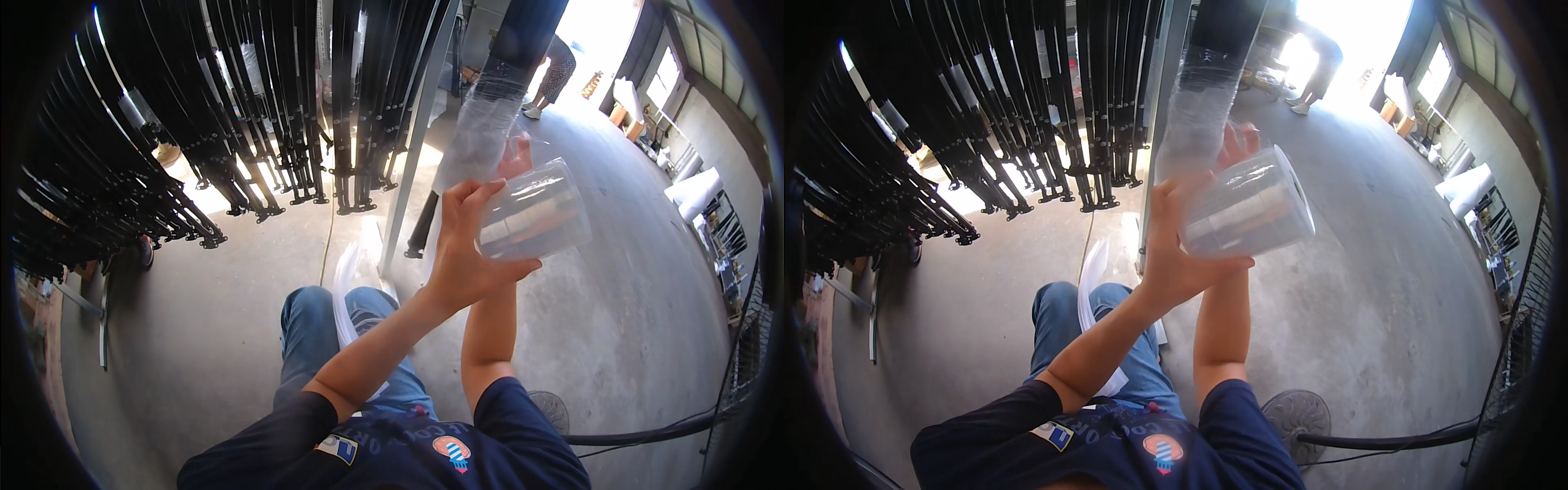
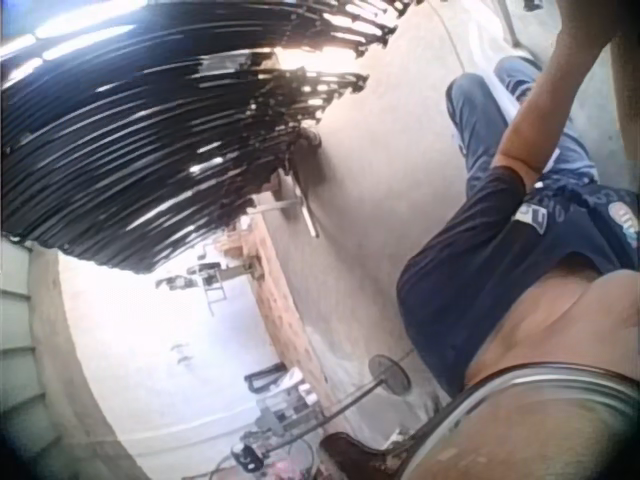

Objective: The person sits on a stool and wraps several long black metal pieces together using a roll of plastic wrap.

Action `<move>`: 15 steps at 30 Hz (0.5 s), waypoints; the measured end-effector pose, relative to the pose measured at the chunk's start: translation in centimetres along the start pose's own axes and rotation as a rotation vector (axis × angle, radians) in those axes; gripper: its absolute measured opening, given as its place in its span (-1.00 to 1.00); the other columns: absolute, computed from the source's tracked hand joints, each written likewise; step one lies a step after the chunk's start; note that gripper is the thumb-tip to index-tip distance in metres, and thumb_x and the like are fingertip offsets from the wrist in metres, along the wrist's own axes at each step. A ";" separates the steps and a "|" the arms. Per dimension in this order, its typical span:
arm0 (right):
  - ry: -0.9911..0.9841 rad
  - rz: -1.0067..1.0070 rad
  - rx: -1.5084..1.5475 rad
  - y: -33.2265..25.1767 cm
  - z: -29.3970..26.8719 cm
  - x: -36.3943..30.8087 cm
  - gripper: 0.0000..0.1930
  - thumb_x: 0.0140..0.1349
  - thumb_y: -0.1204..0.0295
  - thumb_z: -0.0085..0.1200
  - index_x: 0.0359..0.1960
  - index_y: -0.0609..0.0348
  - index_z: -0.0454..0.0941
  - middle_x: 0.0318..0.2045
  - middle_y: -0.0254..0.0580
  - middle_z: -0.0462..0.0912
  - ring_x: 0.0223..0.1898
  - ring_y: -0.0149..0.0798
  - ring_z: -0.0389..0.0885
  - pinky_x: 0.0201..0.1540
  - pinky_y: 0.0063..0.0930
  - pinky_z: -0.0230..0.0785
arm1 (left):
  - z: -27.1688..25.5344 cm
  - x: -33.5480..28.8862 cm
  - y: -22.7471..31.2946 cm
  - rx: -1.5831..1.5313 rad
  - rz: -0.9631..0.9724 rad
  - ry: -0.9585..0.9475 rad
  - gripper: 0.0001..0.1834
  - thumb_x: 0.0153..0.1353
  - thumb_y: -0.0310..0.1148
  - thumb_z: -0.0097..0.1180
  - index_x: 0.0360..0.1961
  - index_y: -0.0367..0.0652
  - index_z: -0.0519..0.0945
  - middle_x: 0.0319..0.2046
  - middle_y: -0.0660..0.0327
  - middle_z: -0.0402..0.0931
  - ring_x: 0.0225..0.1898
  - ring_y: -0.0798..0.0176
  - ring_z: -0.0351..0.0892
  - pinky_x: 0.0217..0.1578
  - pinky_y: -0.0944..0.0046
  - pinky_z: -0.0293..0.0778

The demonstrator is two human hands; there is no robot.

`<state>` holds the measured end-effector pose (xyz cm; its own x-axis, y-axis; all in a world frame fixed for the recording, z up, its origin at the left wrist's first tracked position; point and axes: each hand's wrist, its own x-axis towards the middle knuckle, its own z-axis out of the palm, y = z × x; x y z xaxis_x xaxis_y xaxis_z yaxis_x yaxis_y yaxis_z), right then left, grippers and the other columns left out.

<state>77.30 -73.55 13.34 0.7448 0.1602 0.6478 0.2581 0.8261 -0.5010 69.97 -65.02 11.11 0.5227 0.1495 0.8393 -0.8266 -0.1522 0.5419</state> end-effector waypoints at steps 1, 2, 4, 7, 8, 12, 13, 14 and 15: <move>0.099 -0.057 0.027 -0.6 0.1 -1.2 -0.44 0.09 0.18 0.00 0.09 0.15 0.17 -0.04 -0.07 0.37 -0.04 -0.20 0.39 -0.04 -0.35 0.31 | 0.8 -0.2 -0.1 -0.034 -0.014 -0.002 -0.11 -0.43 -0.28 0.45 0.01 -0.24 0.29 -0.08 0.07 0.21 -0.02 0.12 0.23 -0.07 0.22 0.27; 0.175 -0.107 0.054 -0.6 0.6 -1.8 -0.42 0.09 0.16 -0.01 0.10 0.15 0.16 -0.03 -0.06 0.35 -0.02 -0.18 0.37 -0.02 -0.33 0.31 | 0.9 -0.2 0.0 -0.051 -0.025 0.003 -0.11 -0.44 -0.27 0.46 0.01 -0.24 0.29 -0.08 0.07 0.21 -0.02 0.11 0.23 -0.07 0.22 0.27; 0.269 -0.174 0.058 -0.7 1.2 -3.2 -0.38 0.09 0.10 -0.04 0.13 0.15 0.13 0.00 -0.04 0.33 0.02 -0.13 0.35 0.01 -0.28 0.29 | 1.3 -0.2 0.3 -0.012 -0.003 0.021 -0.11 -0.43 -0.25 0.45 0.01 -0.25 0.29 -0.08 0.06 0.21 -0.02 0.10 0.23 -0.06 0.22 0.27; 0.260 -0.197 -0.083 -0.1 0.7 -4.5 -0.32 0.08 0.04 -0.07 0.16 0.17 0.08 0.03 -0.01 0.30 0.05 -0.07 0.33 0.05 -0.23 0.28 | 1.1 0.0 0.1 0.071 0.032 0.048 -0.10 -0.44 -0.24 0.45 0.01 -0.26 0.29 -0.08 0.05 0.21 -0.03 0.08 0.24 -0.07 0.21 0.27; 0.263 -0.205 -0.160 -0.4 0.2 -5.1 -0.30 0.08 0.03 -0.06 0.16 0.20 0.07 0.03 0.00 0.29 0.05 -0.06 0.33 0.06 -0.21 0.29 | 1.2 0.0 0.1 0.086 0.037 0.048 -0.09 -0.44 -0.23 0.45 0.01 -0.26 0.28 -0.09 0.04 0.21 -0.04 0.08 0.24 -0.07 0.21 0.27; 0.295 -0.335 -0.306 -0.8 -0.3 -5.8 -0.31 0.04 0.02 -0.08 0.12 0.24 0.14 0.03 -0.01 0.30 0.03 -0.06 0.35 0.04 -0.17 0.30 | 1.1 0.6 0.2 0.051 0.032 0.028 -0.29 -0.29 -0.22 0.38 -0.07 -0.25 0.38 -0.11 0.07 0.33 -0.07 0.14 0.30 -0.08 0.22 0.29; 0.312 -0.338 -0.304 -1.0 -0.5 -5.7 -0.31 0.03 0.01 -0.08 0.11 0.24 0.16 0.02 -0.01 0.30 0.02 -0.07 0.36 0.02 -0.17 0.31 | 0.6 1.0 -0.5 0.098 0.085 -0.035 -0.36 -0.23 -0.22 0.34 -0.09 -0.24 0.40 -0.12 0.08 0.37 -0.08 0.16 0.33 -0.08 0.22 0.30; 0.327 -0.326 -0.234 -1.2 -0.7 -5.3 -0.31 0.02 0.01 -0.06 0.11 0.22 0.17 0.02 -0.03 0.30 0.01 -0.07 0.36 0.02 -0.14 0.30 | -0.2 1.7 -1.5 0.146 0.141 -0.097 -0.43 -0.16 -0.22 0.29 -0.11 -0.24 0.43 -0.14 0.09 0.40 -0.09 0.18 0.35 -0.09 0.22 0.30; 0.341 -0.317 -0.173 -1.8 -0.9 -5.0 -0.31 0.01 0.01 -0.05 0.10 0.20 0.19 0.03 -0.05 0.31 0.01 -0.07 0.37 0.02 -0.11 0.29 | -1.0 2.7 -3.6 0.014 0.153 -0.150 -0.53 -0.16 -0.38 0.26 -0.14 -0.20 0.47 -0.19 0.20 0.41 -0.11 0.24 0.35 -0.13 0.29 0.33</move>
<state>73.67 -76.31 10.55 0.7644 -0.2941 0.5738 0.5814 0.6990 -0.4163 74.16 -63.09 11.39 0.4173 -0.0232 0.9085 -0.8963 -0.1755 0.4073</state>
